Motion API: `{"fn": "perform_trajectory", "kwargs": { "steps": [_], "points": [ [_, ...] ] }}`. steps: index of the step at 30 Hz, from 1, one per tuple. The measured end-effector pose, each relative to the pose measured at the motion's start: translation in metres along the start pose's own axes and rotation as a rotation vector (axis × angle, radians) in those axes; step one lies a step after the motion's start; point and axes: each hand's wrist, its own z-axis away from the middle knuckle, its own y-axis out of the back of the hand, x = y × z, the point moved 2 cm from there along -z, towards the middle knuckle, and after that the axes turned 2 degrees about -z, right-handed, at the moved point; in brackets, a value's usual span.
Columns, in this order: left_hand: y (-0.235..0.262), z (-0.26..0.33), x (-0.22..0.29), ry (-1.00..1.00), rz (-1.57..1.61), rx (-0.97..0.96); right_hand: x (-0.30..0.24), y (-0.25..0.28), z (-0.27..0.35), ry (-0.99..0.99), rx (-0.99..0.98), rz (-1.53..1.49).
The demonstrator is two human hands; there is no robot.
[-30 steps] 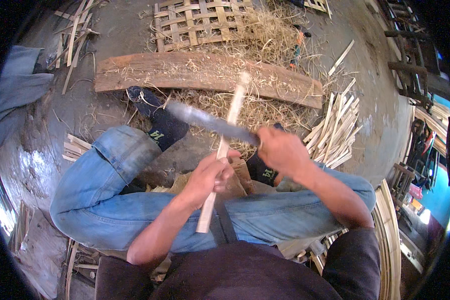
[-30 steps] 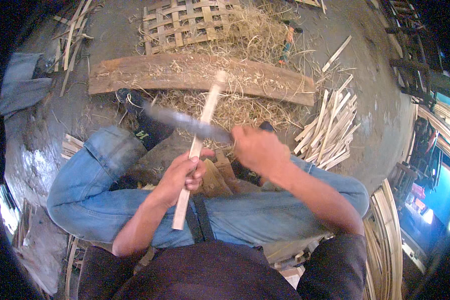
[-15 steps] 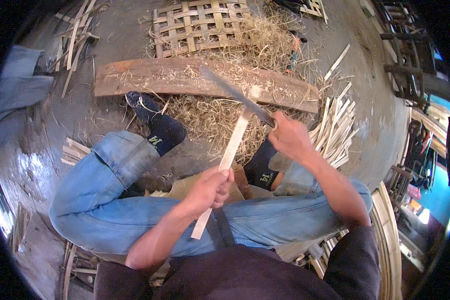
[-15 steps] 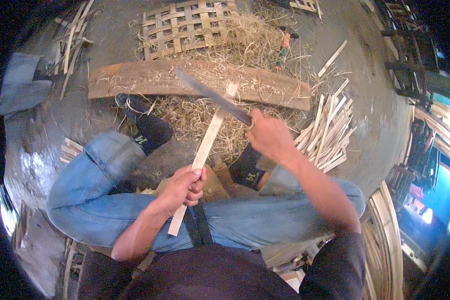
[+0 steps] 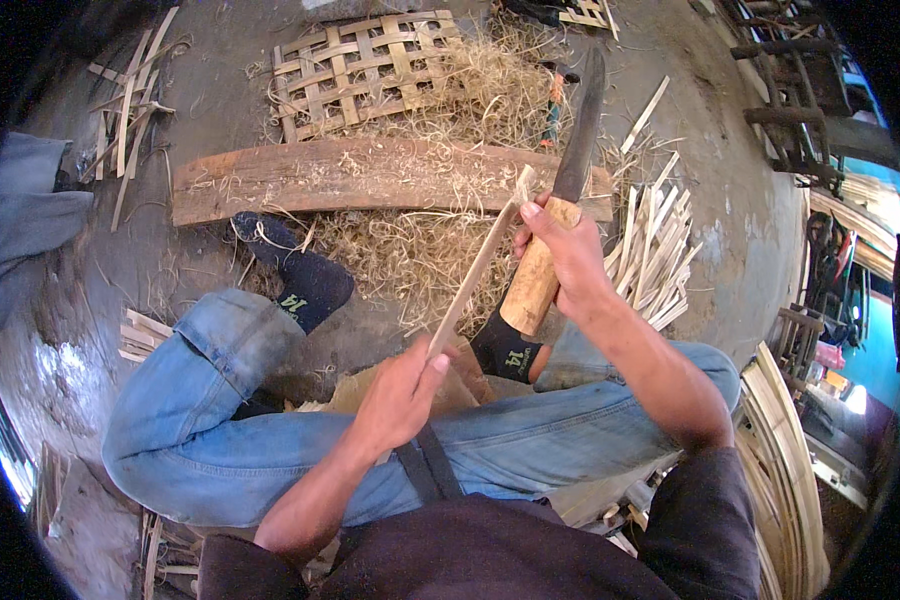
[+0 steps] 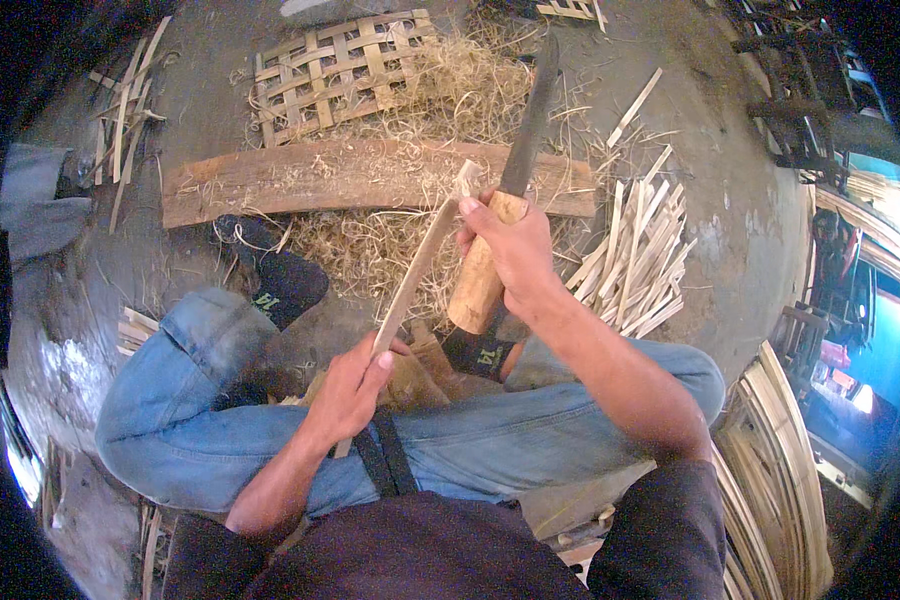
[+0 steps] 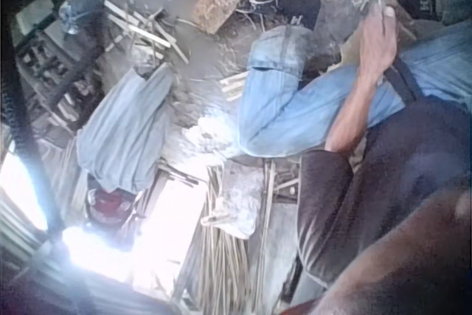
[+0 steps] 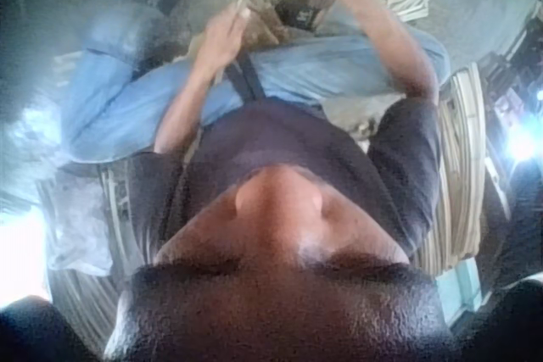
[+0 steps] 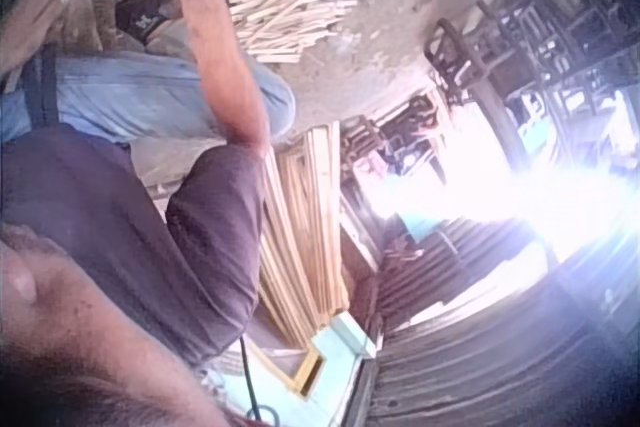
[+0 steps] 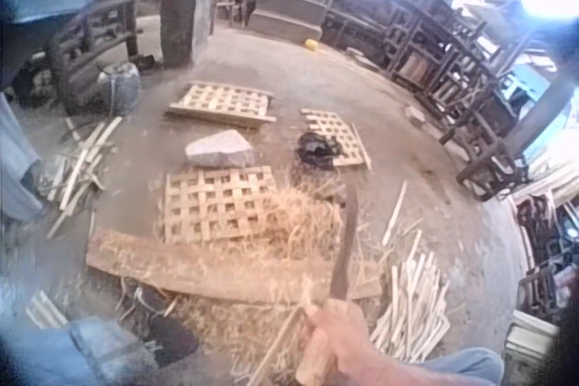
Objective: The person sits on the floor and uses a knife to shave a thin wooden stick, repeatedly scraping the surface to remove thin layers. The person holds the stick in one hand and the knife in the other, working continuously on the same piece.
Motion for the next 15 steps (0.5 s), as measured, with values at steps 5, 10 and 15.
{"fn": "perform_trajectory", "kwargs": {
  "steps": [5,10,15],
  "points": [
    [0.007,-0.002,-0.007,0.137,0.505,-0.157,-0.013,-0.002,-0.005,0.203,-0.014,0.332],
    [0.019,-0.002,-0.006,0.221,0.543,0.025,-0.001,-0.008,0.032,0.480,-0.306,1.244],
    [0.018,-0.001,-0.016,0.184,0.334,0.172,0.034,-0.006,0.048,0.671,-0.567,1.463]
  ]
}}
